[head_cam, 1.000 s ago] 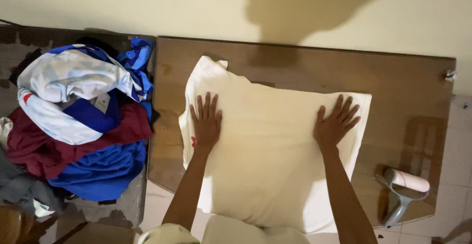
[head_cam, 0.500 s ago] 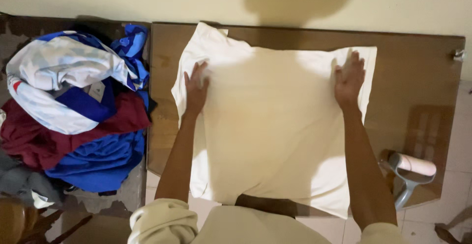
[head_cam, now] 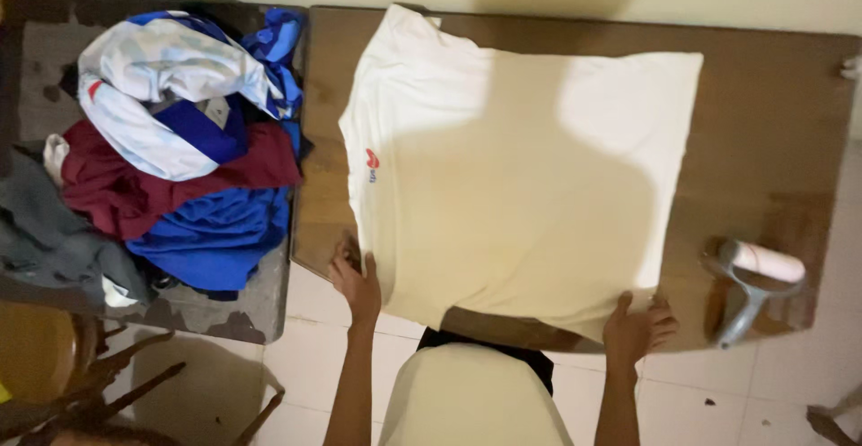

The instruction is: The person uses a lint roller on a t-shirt laid on a table, then folds the shirt and places it on a shelf inside a wooden wardrobe.

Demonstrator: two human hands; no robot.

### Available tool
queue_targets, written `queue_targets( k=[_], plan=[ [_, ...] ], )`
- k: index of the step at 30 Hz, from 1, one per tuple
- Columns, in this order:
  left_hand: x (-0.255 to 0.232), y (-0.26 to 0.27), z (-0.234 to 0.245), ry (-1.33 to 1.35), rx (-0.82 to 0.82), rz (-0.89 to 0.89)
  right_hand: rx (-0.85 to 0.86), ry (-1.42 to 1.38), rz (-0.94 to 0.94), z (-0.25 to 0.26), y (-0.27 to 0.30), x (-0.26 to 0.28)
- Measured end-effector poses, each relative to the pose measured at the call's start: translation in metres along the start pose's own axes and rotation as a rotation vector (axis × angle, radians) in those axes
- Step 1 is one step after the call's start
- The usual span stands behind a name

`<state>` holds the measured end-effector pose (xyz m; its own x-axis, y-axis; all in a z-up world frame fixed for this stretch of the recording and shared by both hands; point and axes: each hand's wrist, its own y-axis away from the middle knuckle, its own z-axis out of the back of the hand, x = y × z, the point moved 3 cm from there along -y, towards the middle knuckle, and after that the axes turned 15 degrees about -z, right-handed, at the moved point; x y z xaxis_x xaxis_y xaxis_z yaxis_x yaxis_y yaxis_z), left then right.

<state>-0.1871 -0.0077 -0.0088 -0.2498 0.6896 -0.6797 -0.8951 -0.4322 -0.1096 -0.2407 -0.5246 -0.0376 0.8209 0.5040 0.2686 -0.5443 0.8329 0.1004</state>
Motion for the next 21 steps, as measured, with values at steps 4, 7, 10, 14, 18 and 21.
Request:
queue_targets(
  k=[4, 7, 10, 14, 18, 21],
  plan=[
    [0.012, 0.039, -0.004, 0.035, 0.089, 0.081, 0.040, 0.079, -0.095, -0.003, -0.004, -0.040],
    [0.021, 0.046, -0.006, -0.024, 0.173, 0.082, 0.278, -0.010, -0.193, 0.001, -0.002, -0.053],
    [0.040, 0.042, -0.010, 0.065, 0.151, 0.073, 0.259, -0.071, -0.051, 0.001, -0.004, -0.052],
    [0.069, 0.036, 0.000, 0.478, -0.032, 0.145, 0.370, -0.269, -0.100, 0.012, -0.023, -0.068],
    [0.096, 0.039, 0.012, 0.685, -0.116, 0.171, 0.374, -0.467, -0.096, 0.031, -0.037, -0.078],
    [0.112, 0.043, 0.010, 0.568, -0.107, 0.087, 0.514, -0.586, -0.126, 0.038, -0.040, -0.086]
  ],
)
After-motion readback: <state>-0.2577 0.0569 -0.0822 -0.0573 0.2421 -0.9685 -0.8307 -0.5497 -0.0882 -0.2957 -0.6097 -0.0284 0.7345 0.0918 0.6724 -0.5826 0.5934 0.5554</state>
